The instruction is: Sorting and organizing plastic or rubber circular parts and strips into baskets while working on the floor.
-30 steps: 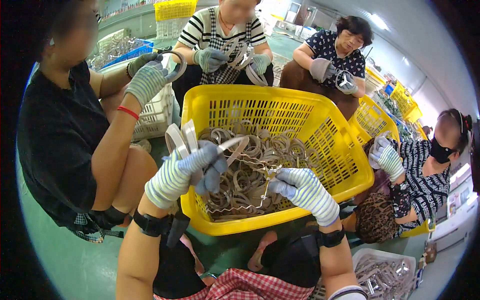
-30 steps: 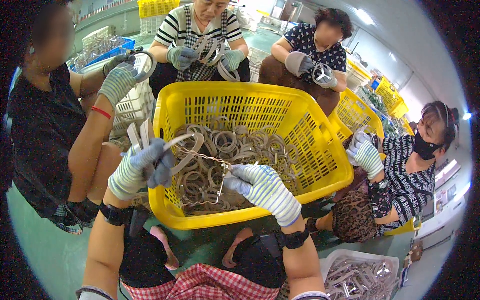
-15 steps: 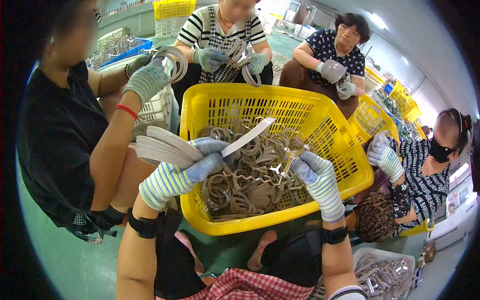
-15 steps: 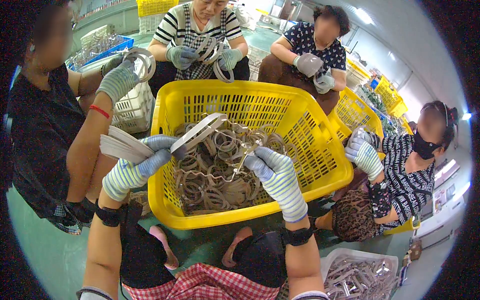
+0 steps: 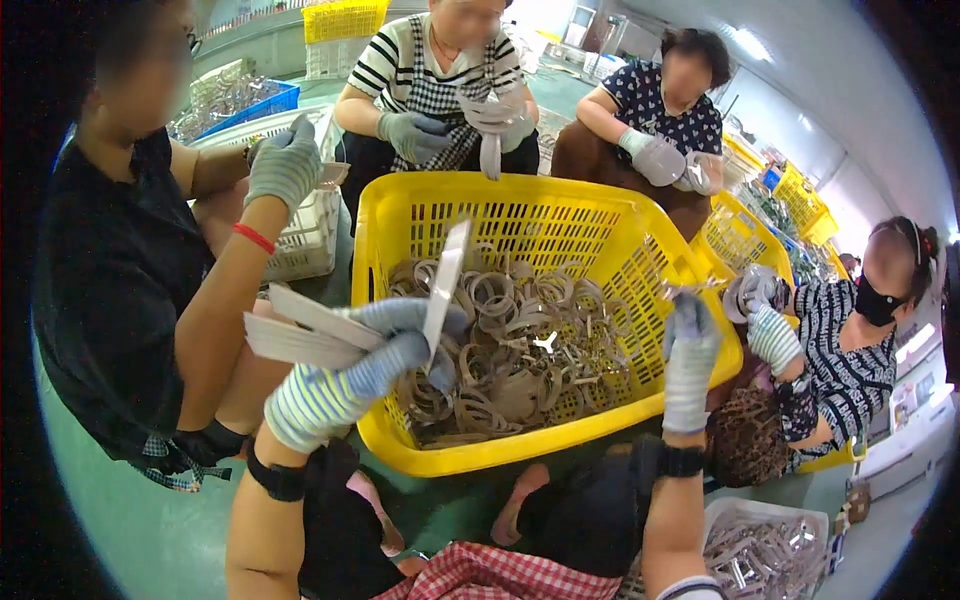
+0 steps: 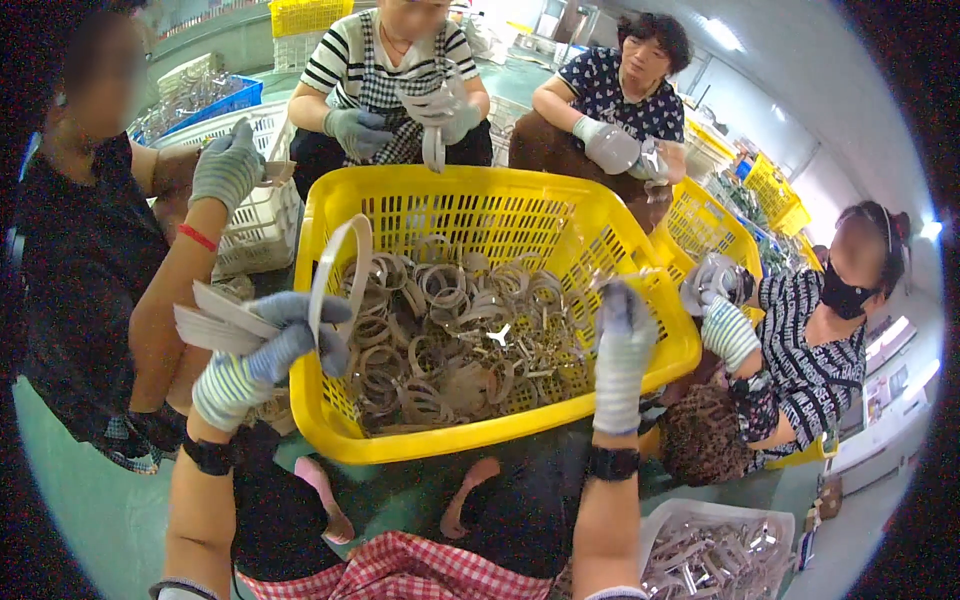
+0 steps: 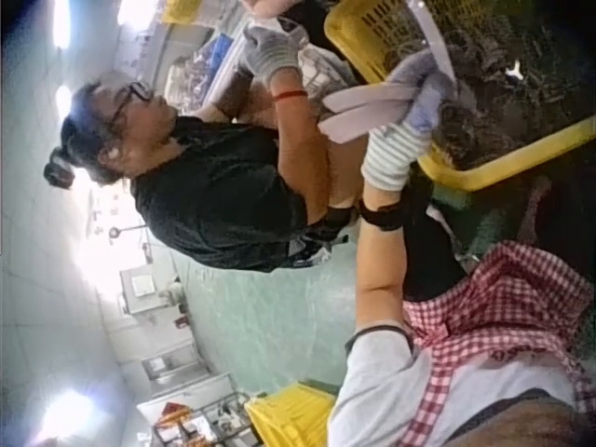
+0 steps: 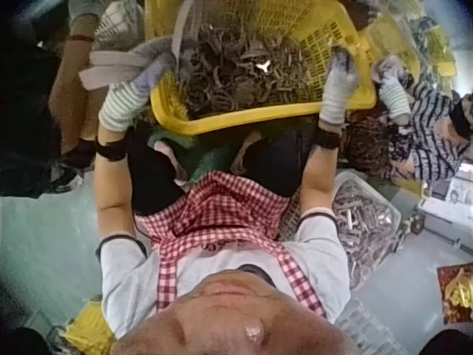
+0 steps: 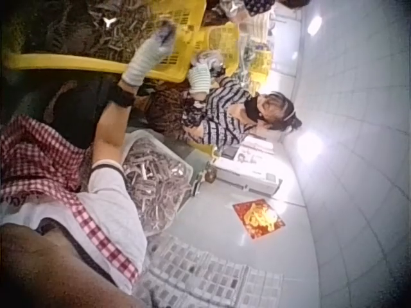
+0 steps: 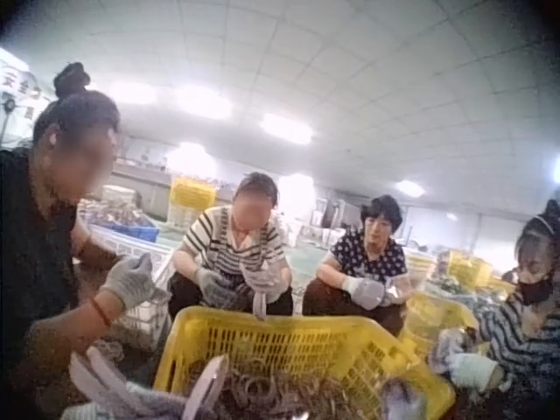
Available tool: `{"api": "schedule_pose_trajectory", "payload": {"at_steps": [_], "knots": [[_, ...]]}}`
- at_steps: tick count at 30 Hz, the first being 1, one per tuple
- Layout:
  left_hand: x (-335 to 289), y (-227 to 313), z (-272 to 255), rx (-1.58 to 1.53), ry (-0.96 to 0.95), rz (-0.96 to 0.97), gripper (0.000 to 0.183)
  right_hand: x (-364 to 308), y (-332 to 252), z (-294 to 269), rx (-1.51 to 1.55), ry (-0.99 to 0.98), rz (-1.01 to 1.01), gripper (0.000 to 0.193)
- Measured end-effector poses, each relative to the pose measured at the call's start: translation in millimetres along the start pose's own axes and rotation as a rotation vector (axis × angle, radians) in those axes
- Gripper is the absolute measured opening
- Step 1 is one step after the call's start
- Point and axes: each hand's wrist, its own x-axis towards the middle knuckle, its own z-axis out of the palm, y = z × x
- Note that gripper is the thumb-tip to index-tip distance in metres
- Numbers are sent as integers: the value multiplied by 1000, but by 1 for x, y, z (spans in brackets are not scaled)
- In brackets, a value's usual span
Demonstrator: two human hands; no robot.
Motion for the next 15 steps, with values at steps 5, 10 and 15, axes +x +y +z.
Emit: {"api": "schedule_pose_trajectory", "payload": {"at_steps": [5,10,15], "knots": [[4,-25,1,-185,206,66,35,-26,-49,30,80,-204,50,21],[10,-27,-4,-411,340,138,32,-55,-68,48,-68,-477,-377,22],[2,-11,-3,-215,354,63,30,-54,-65,59,-474,-594,-669,27]]}}
